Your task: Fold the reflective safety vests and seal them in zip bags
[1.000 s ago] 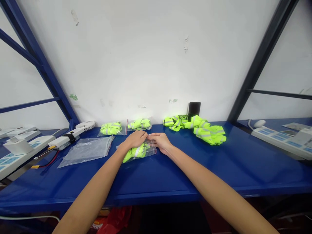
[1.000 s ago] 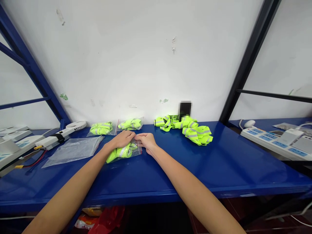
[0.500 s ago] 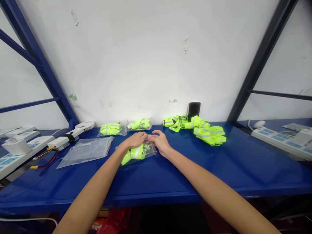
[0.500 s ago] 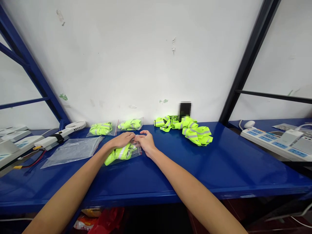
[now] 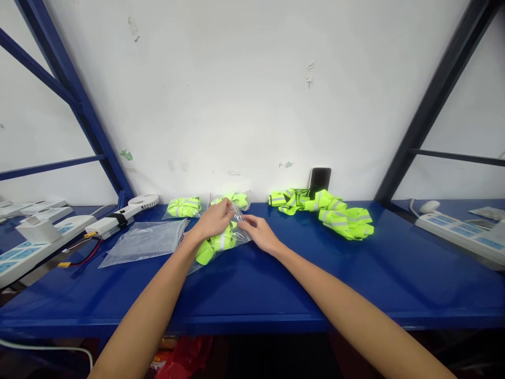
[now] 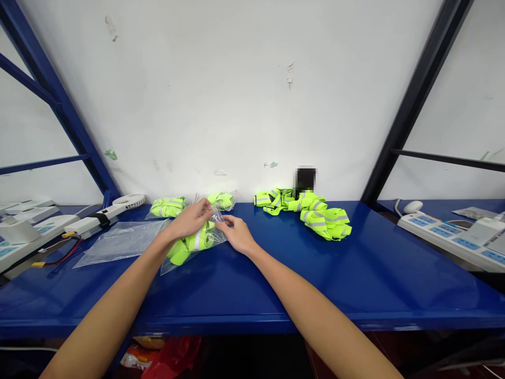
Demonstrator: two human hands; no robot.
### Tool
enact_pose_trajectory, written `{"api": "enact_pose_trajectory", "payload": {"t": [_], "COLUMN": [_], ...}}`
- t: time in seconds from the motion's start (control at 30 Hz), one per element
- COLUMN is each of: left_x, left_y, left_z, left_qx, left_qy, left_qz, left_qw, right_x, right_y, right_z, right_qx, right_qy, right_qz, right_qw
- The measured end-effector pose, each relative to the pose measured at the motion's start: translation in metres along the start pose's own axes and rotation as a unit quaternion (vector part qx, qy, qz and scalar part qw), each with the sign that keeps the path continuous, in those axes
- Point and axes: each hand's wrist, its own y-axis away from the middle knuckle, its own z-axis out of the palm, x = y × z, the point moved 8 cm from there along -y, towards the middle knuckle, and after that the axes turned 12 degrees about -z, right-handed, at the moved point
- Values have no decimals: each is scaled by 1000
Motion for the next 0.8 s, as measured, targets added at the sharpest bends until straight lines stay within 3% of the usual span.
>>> {"api": "enact_pose_trajectory", "payload": {"t": [0.07,0.23,0.43,0.67,0.8], "left_x": [2,3,8,1,0], "left_y": [2,1,4,4,4], "left_z": [-12,-29,-25,-23,-21], "left_qx": [-21,-39,-33,-12,-12], "left_qy": [41,88,102,127,124], "left_qz": [-11,-51,0,30,42], "left_qw": [999,994,994,991,991], "right_x": [-4,-2,-10,-13,-28], "right_y": [0,-1,2,6,8], "right_z": [5,10,19,7,1], "right_qx": [-24,-15,-64,-4,6], "right_qy": [-22,-86,-118,-68,-19], "right_qz": [-20,-36,-81,-76,-112], "right_qw": [999,996,988,995,994]}}
